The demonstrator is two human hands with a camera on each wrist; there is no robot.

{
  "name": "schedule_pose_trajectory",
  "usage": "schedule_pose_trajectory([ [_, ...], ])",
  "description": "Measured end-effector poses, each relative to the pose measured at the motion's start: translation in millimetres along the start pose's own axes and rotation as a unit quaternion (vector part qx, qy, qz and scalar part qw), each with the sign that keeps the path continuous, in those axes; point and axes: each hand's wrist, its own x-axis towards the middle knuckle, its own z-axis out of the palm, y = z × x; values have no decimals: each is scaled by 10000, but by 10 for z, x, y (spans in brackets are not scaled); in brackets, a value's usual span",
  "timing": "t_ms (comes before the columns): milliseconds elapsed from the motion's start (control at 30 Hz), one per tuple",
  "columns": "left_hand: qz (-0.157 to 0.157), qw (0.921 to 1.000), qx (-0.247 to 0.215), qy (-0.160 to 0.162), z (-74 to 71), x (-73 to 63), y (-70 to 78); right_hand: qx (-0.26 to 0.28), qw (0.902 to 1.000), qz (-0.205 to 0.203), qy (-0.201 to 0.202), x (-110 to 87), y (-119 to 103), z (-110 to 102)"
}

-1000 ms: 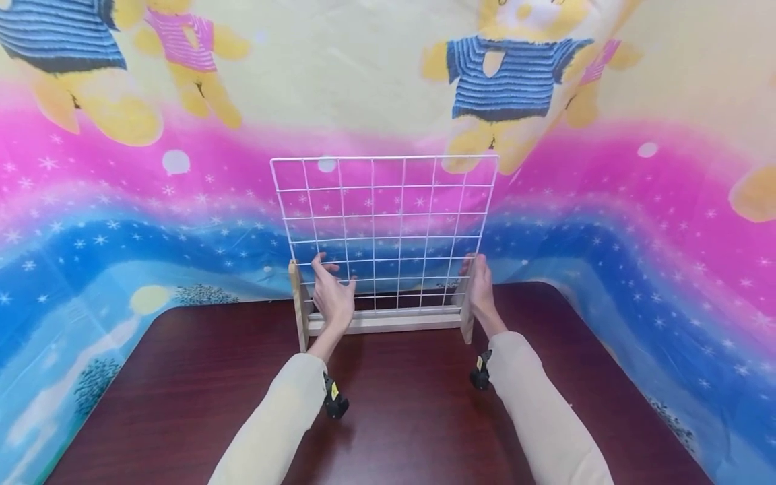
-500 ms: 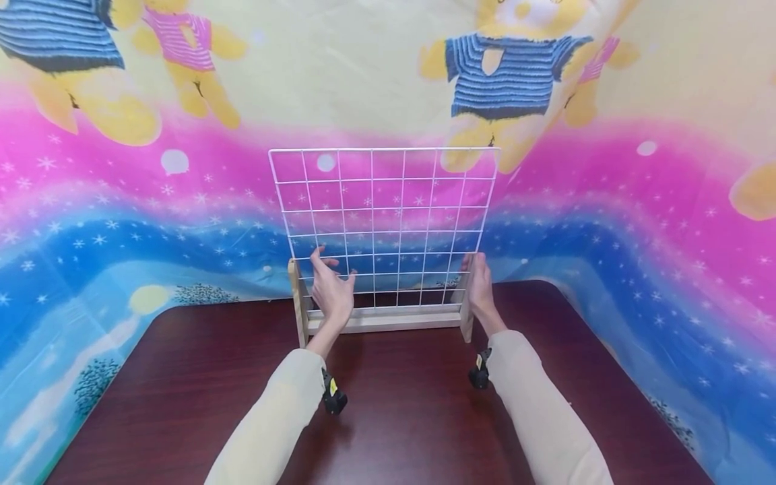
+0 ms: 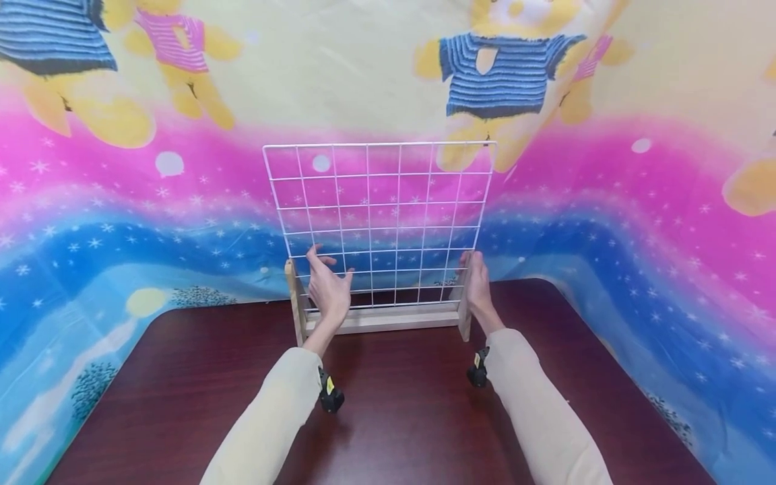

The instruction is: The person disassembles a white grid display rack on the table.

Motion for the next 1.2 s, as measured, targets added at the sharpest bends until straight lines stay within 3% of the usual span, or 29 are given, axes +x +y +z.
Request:
schedule_pose_trajectory([
  [467,46,10000,-9,31,-18,61,66,126,9998,-94,-87,13,8,-2],
  [767,1,10000,16,-65,-34,53,42,-64,10000,-33,-40,-18,-4,7],
  [1200,-19,10000,-46,39,-31,75,84,-194,9997,-62,-101,-21,-38,4],
])
